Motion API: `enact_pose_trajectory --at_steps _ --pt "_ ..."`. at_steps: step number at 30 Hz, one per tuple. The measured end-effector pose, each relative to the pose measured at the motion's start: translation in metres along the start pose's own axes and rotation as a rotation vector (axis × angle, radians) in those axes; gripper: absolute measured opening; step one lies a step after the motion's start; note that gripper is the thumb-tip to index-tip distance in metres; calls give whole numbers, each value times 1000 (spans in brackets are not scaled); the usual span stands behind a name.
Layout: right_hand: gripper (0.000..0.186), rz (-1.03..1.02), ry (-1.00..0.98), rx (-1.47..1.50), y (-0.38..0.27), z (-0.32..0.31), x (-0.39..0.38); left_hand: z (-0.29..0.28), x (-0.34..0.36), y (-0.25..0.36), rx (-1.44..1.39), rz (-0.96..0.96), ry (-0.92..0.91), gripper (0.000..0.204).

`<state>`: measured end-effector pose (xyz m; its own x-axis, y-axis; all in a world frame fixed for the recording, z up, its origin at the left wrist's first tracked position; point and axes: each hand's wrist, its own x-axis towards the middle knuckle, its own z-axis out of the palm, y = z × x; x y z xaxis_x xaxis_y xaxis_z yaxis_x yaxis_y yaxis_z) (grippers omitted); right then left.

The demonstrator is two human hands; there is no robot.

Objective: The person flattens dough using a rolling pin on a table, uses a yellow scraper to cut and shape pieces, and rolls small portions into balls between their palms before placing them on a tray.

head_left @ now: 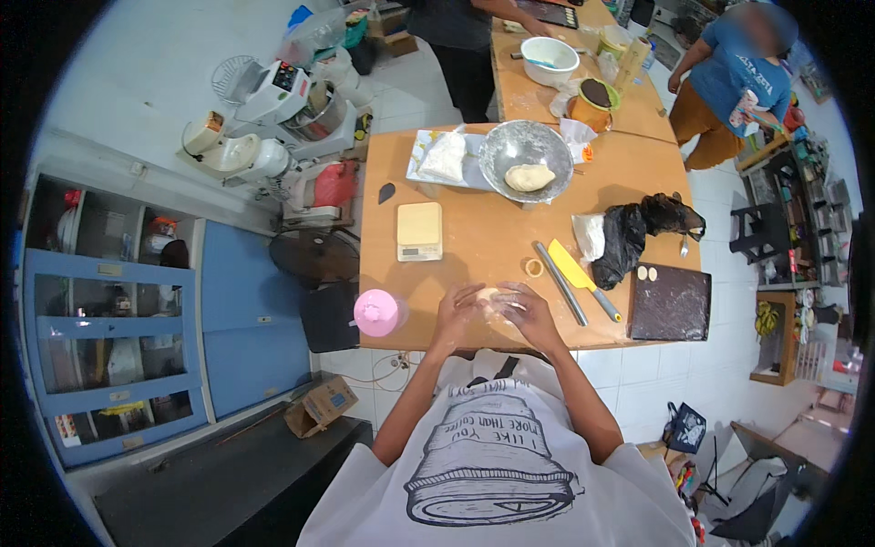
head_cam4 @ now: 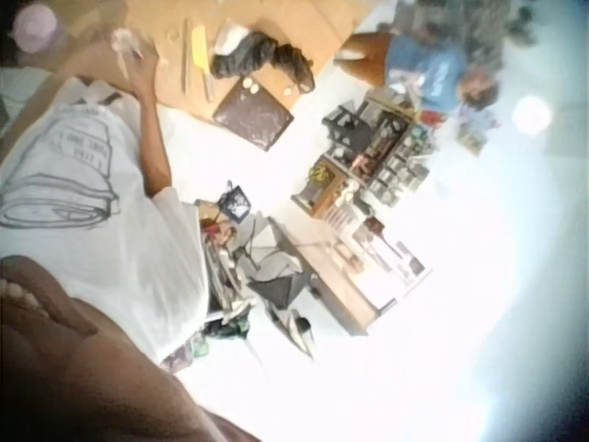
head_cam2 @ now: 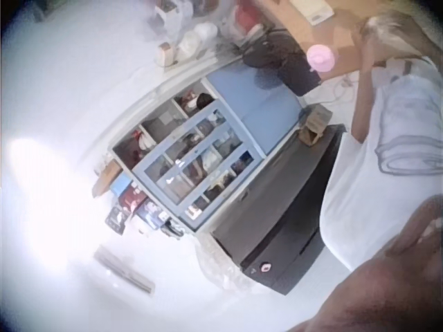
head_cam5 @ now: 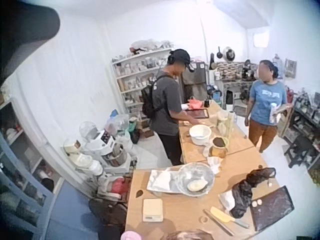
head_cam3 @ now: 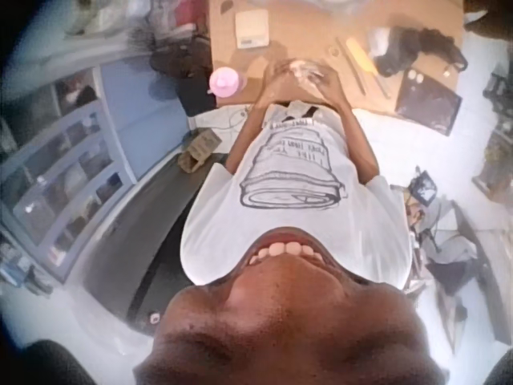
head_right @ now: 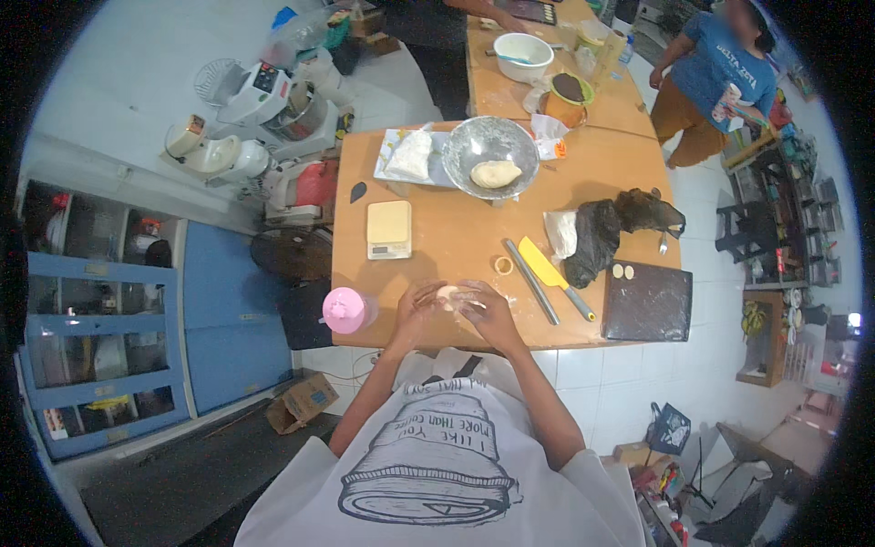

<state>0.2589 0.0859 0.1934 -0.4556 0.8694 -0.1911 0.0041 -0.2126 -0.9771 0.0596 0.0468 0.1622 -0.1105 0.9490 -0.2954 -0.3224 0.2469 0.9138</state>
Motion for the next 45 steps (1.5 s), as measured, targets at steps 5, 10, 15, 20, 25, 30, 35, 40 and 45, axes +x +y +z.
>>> enact_pose_trajectory --at_steps 5,10,15,20,25,30,35,40,45 --pt "29 130 115 -136 81 -1 32 -51 46 -80 458 -153 -70 32" --pt "37 195 133 -137 130 -13 61 -50 89 -105 436 -31 -175 34" --pt "45 138 170 -521 146 -5 55 -51 89 -115 918 214 -78 44" --pt "64 30 10 -938 151 5 50 -64 54 -133 1080 304 -31 65" --pt "82 87 -324 -1314 163 14 82 -64 46 -132 1040 308 -92 68" --pt "95 149 -352 -1438 157 28 78 -66 48 -113 1093 206 -137 69" --pt "92 193 -374 -1315 150 21 89 -69 58 -120 1091 286 -84 71" --pt "88 94 -422 -1373 153 15 76 -65 63 -130 1127 232 -123 74" --pt "71 165 -591 -1301 149 -1 93 -52 56 -136 1392 222 -320 79"
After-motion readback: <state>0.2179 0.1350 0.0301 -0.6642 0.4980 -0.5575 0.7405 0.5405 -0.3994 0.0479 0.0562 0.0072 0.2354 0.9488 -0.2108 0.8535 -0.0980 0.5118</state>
